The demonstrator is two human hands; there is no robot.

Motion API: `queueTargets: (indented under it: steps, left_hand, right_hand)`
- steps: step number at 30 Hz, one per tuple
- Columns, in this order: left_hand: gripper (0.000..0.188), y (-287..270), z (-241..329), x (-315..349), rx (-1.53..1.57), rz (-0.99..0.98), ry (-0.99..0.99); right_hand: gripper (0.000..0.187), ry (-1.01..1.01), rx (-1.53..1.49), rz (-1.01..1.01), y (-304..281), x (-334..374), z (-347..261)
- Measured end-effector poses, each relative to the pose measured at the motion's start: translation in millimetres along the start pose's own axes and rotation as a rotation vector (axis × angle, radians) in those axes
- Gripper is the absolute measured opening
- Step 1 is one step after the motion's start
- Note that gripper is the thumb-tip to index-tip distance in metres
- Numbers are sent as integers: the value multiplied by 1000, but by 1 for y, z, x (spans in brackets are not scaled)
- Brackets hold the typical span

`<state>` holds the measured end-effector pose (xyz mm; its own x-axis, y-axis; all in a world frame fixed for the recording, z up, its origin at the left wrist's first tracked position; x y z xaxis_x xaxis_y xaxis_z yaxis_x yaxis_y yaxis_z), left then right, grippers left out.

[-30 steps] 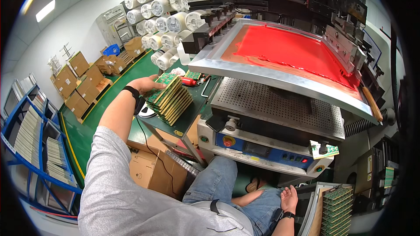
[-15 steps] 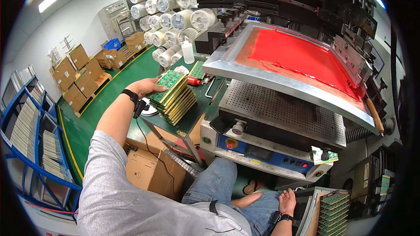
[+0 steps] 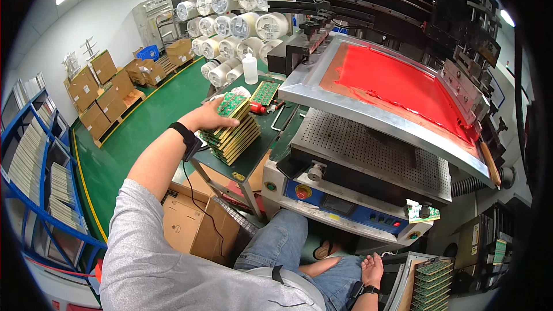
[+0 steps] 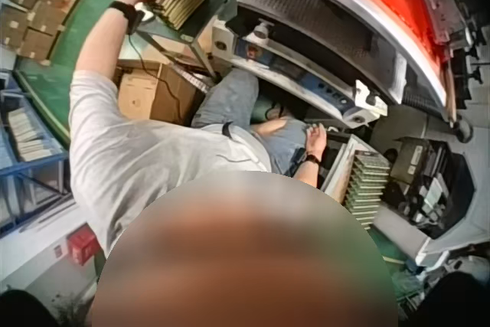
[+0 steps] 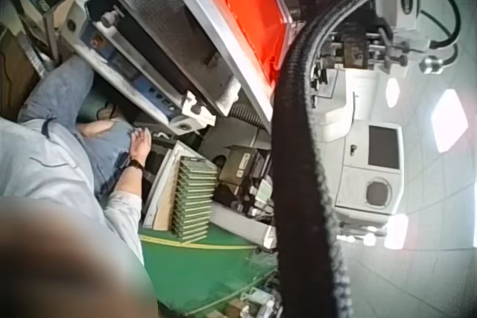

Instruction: Operate an SMT screen printer by loading and unloading printed circuit boards.

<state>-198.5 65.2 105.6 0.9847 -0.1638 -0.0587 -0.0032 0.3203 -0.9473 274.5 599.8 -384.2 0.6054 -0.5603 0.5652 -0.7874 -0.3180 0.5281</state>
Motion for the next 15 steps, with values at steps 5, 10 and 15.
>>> queueTargets:
  steps: [5,10,15]
  left_hand:
    - [116,0,21,16,-259,42,-30]
    - [111,-6,9,11,-123,88,34]
    - [103,24,23,4,-143,174,176]
  right_hand:
    - [24,8,8,2,0,-1,3]
    - [25,-2,3,-9,-2,-5,3]
    - [37,1,14,-15,-30,-3,1]
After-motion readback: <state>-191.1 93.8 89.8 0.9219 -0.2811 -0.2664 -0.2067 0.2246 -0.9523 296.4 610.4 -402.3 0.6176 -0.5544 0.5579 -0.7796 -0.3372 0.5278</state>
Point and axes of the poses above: each hand's wrist, its own x-axis away from the middle knuckle, its own y-axis out of the palm, z = x × y, the point moved 5 cm from there along -x, towards the middle knuckle, and after that the axes turned 6 degrees about z, right-handed, at the moved point
